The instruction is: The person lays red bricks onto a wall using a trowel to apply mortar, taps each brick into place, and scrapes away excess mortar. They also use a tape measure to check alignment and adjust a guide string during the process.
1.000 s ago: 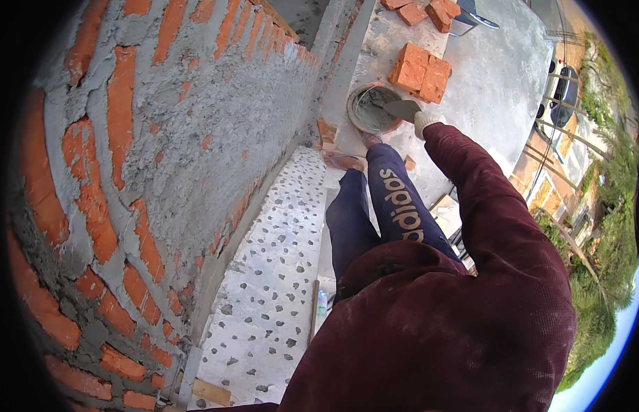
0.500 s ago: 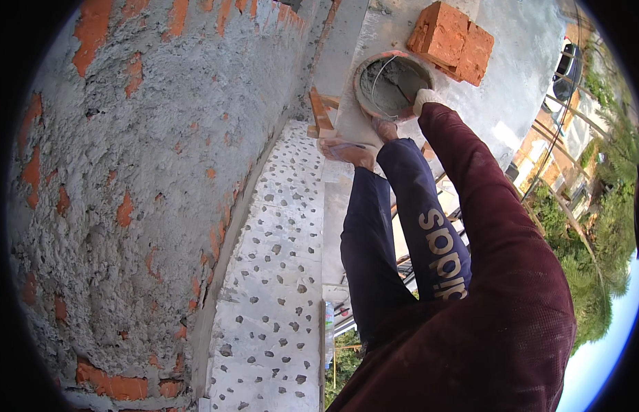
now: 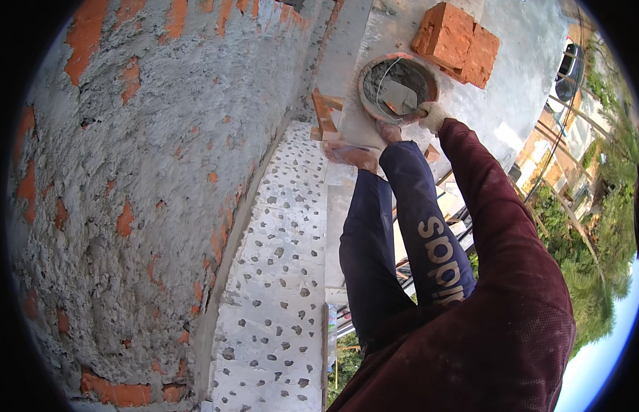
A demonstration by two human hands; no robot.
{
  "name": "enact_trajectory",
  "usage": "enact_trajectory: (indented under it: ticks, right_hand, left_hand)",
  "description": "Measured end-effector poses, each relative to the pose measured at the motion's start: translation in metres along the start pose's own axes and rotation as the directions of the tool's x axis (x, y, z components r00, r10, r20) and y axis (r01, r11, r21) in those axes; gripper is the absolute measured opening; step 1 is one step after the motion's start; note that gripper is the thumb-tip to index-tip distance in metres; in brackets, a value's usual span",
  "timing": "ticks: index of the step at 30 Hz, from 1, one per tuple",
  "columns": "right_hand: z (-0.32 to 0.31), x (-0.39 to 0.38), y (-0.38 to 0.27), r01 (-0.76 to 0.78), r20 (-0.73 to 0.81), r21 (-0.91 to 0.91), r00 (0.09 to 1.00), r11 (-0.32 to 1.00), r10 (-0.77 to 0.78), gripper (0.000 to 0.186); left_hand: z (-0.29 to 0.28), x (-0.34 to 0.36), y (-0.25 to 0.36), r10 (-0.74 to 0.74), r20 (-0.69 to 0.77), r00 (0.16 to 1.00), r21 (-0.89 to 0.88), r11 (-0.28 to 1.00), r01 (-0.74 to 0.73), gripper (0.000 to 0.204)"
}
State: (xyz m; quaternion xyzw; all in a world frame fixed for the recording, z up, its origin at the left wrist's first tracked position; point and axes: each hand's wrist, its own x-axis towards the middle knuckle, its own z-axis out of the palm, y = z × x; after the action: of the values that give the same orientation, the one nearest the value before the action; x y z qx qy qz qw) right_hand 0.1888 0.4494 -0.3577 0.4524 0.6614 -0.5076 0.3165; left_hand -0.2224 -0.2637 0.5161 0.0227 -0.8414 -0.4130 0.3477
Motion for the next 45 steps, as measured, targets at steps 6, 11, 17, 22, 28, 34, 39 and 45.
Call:
enact_trajectory:
  ticks: [6, 11, 17, 22, 28, 34, 39, 45]
  right_hand:
    - [-0.043, -0.042, 0.008, -0.087, -0.043, 0.172, 0.995, 0.981, 0.095, 0.016]
    - [-0.114, -0.162, -0.042, 0.278, -0.112, -0.3, 0.94, 0.913, -0.323, 0.009]
    - [-0.199, -0.367, -0.227, 0.517, 0.157, -0.578, 0.83, 0.632, -0.535, 0.011]
    - [-0.189, -0.505, -0.449, 0.759, 0.493, -0.64, 0.528, 0.124, -0.692, 0.026]
    - [-0.089, -0.667, -0.637, 0.857, 0.835, -0.392, 0.178, -0.335, -0.521, 0.035]
    - [0.008, -0.767, -0.688, 0.824, 0.982, -0.047, -0.067, -0.565, -0.179, 0.034]
    - [0.05, -0.808, -0.701, 0.802, 0.995, 0.091, -0.096, -0.591, 0.023, 0.029]
    - [0.088, -0.826, -0.712, 0.831, 0.976, 0.183, -0.087, -0.526, 0.202, 0.029]
  left_hand:
    - [0.002, 0.015, -0.015, -0.001, 0.003, 1.0, -0.074, 0.997, 0.001, 0.072]
    - [-0.194, 0.002, 0.006, -0.119, -0.103, 0.988, -0.281, 0.956, 0.085, 0.072]
    - [-0.145, -0.005, 0.003, 0.04, 0.238, 0.97, -0.232, 0.973, 0.017, 0.066]
    - [-0.141, -0.04, 0.026, -0.094, 0.381, 0.92, -0.275, 0.938, 0.21, 0.073]
    - [-0.132, -0.031, 0.024, -0.01, 0.442, 0.897, -0.221, 0.968, 0.12, 0.063]
    - [-0.15, -0.006, 0.005, -0.067, 0.565, 0.823, -0.002, 0.997, 0.083, 0.071]
    - [-0.128, 0.01, 0.013, 0.035, 0.435, 0.9, 0.19, 0.973, -0.13, 0.094]
    - [-0.13, 0.022, -0.01, -0.03, 0.605, 0.795, -0.117, 0.985, 0.127, 0.098]
